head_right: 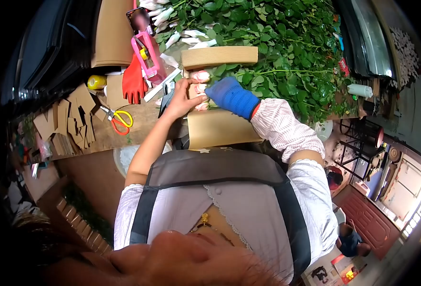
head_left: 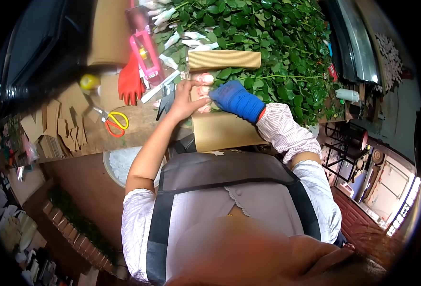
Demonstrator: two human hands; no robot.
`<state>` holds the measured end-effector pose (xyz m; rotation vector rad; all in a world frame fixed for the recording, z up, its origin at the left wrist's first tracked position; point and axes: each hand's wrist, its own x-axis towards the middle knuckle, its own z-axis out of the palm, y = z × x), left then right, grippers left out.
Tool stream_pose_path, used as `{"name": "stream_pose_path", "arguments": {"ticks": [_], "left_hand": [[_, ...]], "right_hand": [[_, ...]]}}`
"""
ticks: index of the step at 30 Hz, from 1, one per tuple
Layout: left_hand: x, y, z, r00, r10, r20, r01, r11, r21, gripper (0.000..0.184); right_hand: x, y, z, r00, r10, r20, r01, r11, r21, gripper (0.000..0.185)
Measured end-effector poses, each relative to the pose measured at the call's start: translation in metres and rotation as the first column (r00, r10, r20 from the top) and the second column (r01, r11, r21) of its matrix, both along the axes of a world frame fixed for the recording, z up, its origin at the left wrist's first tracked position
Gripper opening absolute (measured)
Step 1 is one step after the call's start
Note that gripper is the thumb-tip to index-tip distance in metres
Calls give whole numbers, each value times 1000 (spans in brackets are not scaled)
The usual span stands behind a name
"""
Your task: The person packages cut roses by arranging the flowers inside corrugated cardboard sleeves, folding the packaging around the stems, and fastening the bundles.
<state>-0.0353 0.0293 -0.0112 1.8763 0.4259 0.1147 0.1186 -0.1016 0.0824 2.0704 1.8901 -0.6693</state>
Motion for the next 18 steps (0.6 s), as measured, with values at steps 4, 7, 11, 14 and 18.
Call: {"name": "stream_pose_path", "arguments": {"ticks": [4, 7, 11, 14, 18], "left_hand": [[-3, -12, -9, 991, 102, 90, -106, 994, 40, 66], [-5, -13, -6, 990, 114, 83, -115, 993, 12, 64], [-2, -13, -2, 989, 133, 70, -129, 990, -62, 55], [5, -15, -20, 973, 232, 11, -231, 972, -54, 43], [5, -18, -18, 963, 265, 46, -265, 964, -11, 32]], "right_hand": [[3, -3, 13, 957, -288, -33, 289, 954, 81, 24], [5, -8, -16, 949, -301, -94, 314, 931, 187, 27], [2, -8, -27, 967, -247, -66, 256, 944, 208, 24], [1, -11, -36, 976, -215, 31, 205, 961, 187, 29], [-10, -23, -9, 913, -408, -11, 399, 887, 230, 28]]}}
